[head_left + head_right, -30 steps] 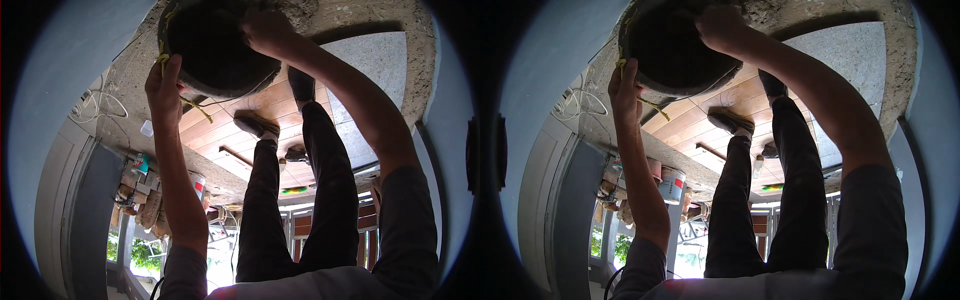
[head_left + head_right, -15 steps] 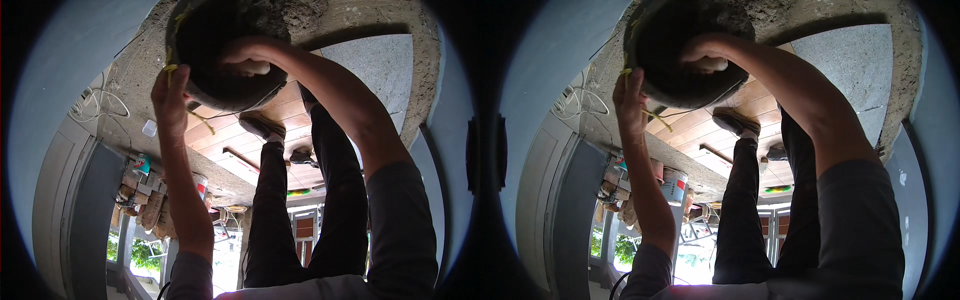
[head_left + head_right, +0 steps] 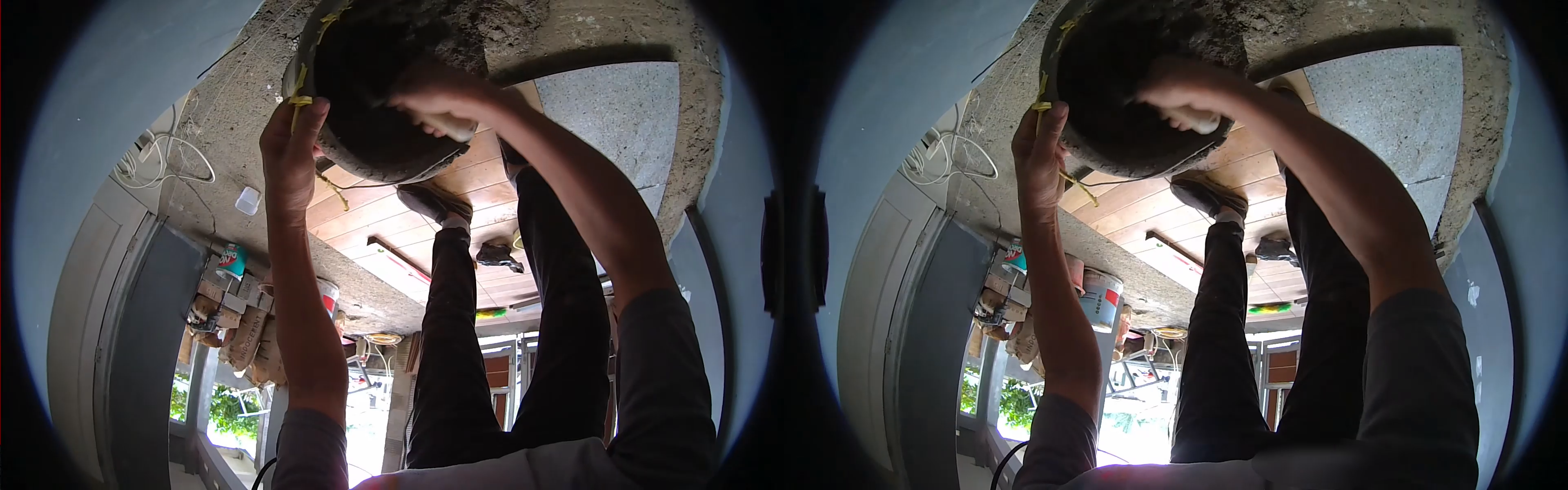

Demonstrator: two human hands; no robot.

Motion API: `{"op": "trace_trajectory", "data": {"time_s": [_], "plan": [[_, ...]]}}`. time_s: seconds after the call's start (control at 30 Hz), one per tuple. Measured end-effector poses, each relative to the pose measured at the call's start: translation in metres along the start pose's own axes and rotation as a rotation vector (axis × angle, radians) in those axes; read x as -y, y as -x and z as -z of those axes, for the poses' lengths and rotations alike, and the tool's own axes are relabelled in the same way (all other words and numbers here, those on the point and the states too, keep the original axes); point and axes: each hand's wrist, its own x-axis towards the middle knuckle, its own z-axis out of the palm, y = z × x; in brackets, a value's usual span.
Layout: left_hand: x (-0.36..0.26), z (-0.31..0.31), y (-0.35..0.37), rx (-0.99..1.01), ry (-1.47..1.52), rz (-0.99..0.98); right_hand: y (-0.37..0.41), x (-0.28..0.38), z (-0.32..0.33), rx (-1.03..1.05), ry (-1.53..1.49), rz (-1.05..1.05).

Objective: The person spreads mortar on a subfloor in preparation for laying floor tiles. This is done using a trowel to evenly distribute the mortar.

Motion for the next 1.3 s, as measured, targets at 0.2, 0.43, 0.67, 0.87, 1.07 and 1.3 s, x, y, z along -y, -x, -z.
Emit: {"op": "trace_trajectory", "data": {"time_s": [0.2,0.43,0.67,0.87,1.07,1.3], "plan": [[0.013,0.004,-0.005,-0.087,0.071,-0.048,-0.069,-0.001,-0.029,-0.052,-0.257,0.111],[0.006,0.02,-0.004,-0.067,0.048,-0.005,-0.061,-0.024,-0.015,-0.169,-0.459,0.041],[0.015,0.009,0.005,-0.009,0.076,-0.04,0.006,0.004,-0.031,0.079,-0.041,-0.108],[0.011,0.022,0.006,-0.065,0.105,-0.028,-0.068,-0.006,-0.037,0.168,0.154,-0.135],[0.022,0.04,0.01,-0.1,0.131,0.002,-0.05,0.002,-0.042,0.049,0.216,0.085],[0.024,0.028,0.006,-0.049,0.13,-0.06,-0.075,-0.025,0.003,-0.2,0.763,0.305]]}}
